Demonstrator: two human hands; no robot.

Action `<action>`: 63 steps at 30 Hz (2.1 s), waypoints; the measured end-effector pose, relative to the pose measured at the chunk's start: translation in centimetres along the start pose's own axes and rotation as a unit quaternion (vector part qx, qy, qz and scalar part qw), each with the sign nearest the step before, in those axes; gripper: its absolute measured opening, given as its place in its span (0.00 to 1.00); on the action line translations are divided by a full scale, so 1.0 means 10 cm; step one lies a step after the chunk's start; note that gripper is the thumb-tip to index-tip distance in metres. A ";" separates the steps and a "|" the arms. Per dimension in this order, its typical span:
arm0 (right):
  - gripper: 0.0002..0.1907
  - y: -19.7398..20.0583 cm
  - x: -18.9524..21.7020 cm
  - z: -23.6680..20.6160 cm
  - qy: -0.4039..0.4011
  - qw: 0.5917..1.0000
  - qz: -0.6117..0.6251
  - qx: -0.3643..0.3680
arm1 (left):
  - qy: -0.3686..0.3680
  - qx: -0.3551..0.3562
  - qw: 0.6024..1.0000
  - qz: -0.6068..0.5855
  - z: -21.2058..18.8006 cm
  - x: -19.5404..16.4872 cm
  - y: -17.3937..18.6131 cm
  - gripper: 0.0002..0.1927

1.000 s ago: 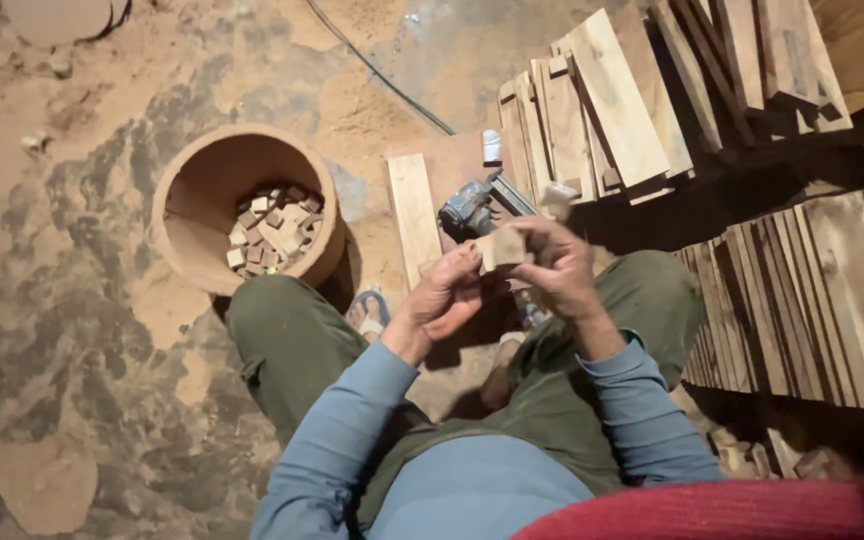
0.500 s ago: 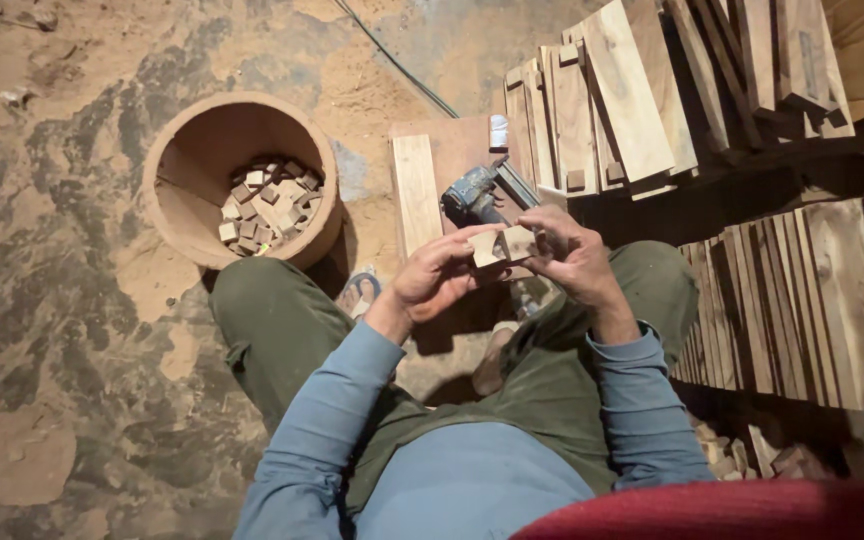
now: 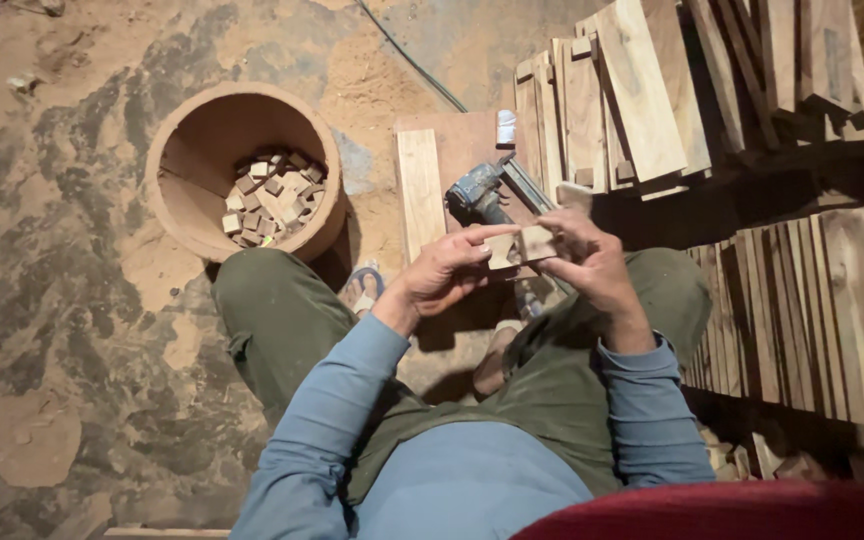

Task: The person sits on the floor and repeatedly picks up small wooden blocks, applies glue to them, and attaches them to a larger wooden plank using a nail gun. The person works on multiple planks, stacking the finished ones aside.

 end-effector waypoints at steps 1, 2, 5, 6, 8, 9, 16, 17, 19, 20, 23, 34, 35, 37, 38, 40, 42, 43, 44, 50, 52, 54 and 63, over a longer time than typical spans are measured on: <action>0.27 0.02 -0.01 0.00 -0.020 0.999 0.044 -0.016 | 0.001 -0.005 1.000 0.012 -0.01 -0.04 0.00 0.26; 0.27 0.03 -0.01 0.00 -0.039 0.995 0.088 -0.030 | -0.001 -0.013 1.000 0.025 -0.01 -0.11 0.02 0.26; 0.27 0.07 -0.02 -0.03 -0.074 0.985 0.144 -0.061 | -0.108 -0.047 0.990 0.079 -0.14 -0.55 0.23 0.25; 0.26 0.08 -0.02 -0.04 -0.081 0.983 0.149 -0.068 | -0.136 -0.104 0.978 0.117 -0.23 -0.72 0.33 0.24; 0.26 0.12 -0.02 -0.07 -0.103 0.988 0.094 -0.073 | -0.176 -0.210 0.937 0.216 -0.40 -1.14 0.60 0.21; 0.26 0.16 -0.02 -0.07 -0.097 0.988 0.101 -0.071 | -0.186 -0.258 0.908 0.274 -0.49 -1.35 0.75 0.19; 0.27 0.50 0.01 0.19 -0.065 0.994 0.033 -0.086 | 0.105 -0.298 0.653 0.689 -0.88 -2.05 1.97 0.11; 0.26 0.51 0.00 0.27 -0.082 0.993 0.019 -0.087 | 0.105 -0.293 0.603 0.734 -0.89 -2.06 2.15 0.12; 0.24 0.54 0.03 0.43 -0.122 0.988 -0.014 -0.089 | 0.111 -0.293 0.538 0.782 -0.93 -2.17 2.55 0.15; 0.23 0.50 0.04 0.49 -0.114 0.989 0.007 -0.088 | 0.121 -0.295 0.529 0.787 -0.94 -2.28 2.74 0.15; 0.23 0.42 0.04 0.74 -0.106 0.991 -0.002 -0.082 | 0.166 -0.322 0.461 0.810 -0.97 -2.49 3.25 0.13; 0.21 0.85 -0.69 0.92 -0.221 0.963 -0.152 0.015 | 0.102 -0.357 0.096 0.923 -0.69 -2.94 4.35 0.13; 0.21 0.91 -0.78 0.92 -0.221 0.962 -0.159 0.018 | 0.072 -0.341 0.038 0.937 -0.61 -2.96 4.45 0.13; 0.20 0.98 -0.94 0.90 -0.228 0.962 -0.149 0.005 | 0.179 -0.294 0.227 0.911 -0.41 -2.78 4.68 0.11; 0.20 1.01 -0.97 0.86 -0.229 0.956 -0.186 0.002 | 0.234 -0.261 0.284 0.892 -0.32 -2.67 4.78 0.11; 0.21 1.04 -1.07 0.85 -0.227 0.951 -0.210 -0.007 | 0.274 -0.251 0.359 0.856 -0.16 -2.49 4.97 0.11; 0.23 1.03 -1.17 0.88 -0.223 0.961 -0.164 -0.008 | 0.263 -0.303 0.383 0.832 -0.06 -2.38 5.11 0.10; 0.24 1.05 -1.21 0.90 -0.221 0.965 -0.144 -0.008 | 0.265 -0.328 0.390 0.818 -0.01 -2.33 5.16 0.10; 0.25 1.05 -1.25 0.92 -0.220 0.966 -0.135 -0.011 | 0.265 -0.352 0.395 0.806 0.05 -2.32 5.22 0.10; 0.30 1.11 -1.36 0.94 -0.209 0.973 -0.102 -0.015 | 0.149 -0.494 0.412 0.751 0.10 -2.24 5.34 0.10; 0.32 1.09 -1.35 0.89 -0.195 0.977 -0.087 -0.016 | 0.163 -0.499 0.432 0.733 0.11 -2.21 5.30 0.12; 0.33 1.05 -1.31 0.83 -0.194 0.978 -0.066 -0.031 | 0.164 -0.507 0.440 0.723 0.11 -2.19 5.20 0.14; 0.33 0.89 -1.09 0.60 -0.189 0.981 0.001 -0.040 | 0.188 -0.498 0.418 0.736 0.00 -1.93 4.83 0.13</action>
Point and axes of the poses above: each hand's wrist, its own z-axis towards the middle knuckle, its own y-axis out of the back of the hand, x = y × z, the point moved 1 cm from there along z, towards the middle knuckle
